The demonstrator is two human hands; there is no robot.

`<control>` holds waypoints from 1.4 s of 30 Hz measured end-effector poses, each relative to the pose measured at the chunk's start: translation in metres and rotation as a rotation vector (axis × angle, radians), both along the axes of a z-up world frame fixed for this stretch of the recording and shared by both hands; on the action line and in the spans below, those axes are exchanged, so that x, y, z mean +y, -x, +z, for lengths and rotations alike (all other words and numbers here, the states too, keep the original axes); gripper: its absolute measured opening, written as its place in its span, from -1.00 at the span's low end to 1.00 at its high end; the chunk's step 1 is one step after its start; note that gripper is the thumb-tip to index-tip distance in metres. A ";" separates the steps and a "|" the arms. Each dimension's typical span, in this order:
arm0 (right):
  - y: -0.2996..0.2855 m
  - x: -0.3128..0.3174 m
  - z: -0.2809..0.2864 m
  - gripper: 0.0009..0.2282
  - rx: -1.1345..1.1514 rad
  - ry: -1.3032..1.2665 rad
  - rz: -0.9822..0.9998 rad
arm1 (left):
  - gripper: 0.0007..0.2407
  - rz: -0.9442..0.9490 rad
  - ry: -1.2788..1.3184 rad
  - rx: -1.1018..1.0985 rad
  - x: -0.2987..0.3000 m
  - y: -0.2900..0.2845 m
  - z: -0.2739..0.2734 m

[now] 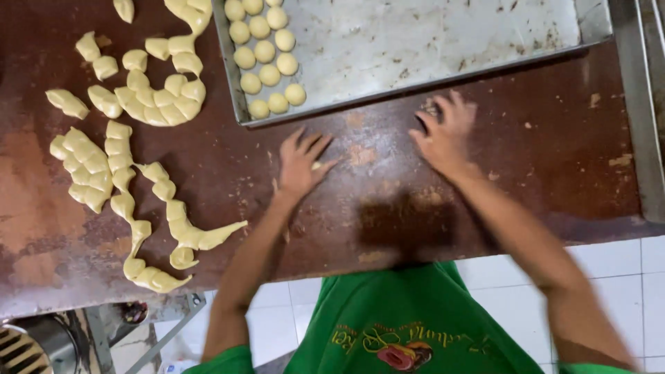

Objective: Rolling pieces of dough into small uniform balls and placing them in a baking tray.

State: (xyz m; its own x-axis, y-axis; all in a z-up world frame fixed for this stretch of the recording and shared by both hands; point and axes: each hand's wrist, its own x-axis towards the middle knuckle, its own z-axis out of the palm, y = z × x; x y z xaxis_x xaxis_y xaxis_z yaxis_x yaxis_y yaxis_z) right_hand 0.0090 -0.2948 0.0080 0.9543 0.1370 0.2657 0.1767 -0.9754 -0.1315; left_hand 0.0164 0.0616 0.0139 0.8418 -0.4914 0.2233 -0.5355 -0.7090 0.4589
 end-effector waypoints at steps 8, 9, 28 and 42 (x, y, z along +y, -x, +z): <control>0.059 -0.044 -0.042 -0.67 0.366 -0.314 0.247 | -0.76 -0.278 -0.056 0.228 0.040 0.032 -0.065; 0.047 -0.052 -0.031 -0.69 0.345 -0.171 0.214 | -0.78 -0.247 -0.219 0.230 0.043 0.018 -0.038; 0.043 0.050 -0.059 -0.74 0.226 -0.579 0.161 | -0.52 -0.153 -0.001 -0.006 -0.032 0.047 -0.054; 0.064 0.016 -0.029 -0.82 0.216 -0.688 0.347 | -0.73 -0.374 0.307 0.352 0.011 0.068 -0.038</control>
State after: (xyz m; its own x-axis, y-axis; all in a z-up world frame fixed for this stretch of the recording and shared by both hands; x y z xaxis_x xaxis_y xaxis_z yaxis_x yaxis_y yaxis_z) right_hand -0.0547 -0.2790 -0.0210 0.9270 0.3086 0.2130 0.3577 -0.5572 -0.7494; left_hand -0.0517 0.0724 -0.0236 0.6730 -0.7260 0.1410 -0.5019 -0.3083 0.8081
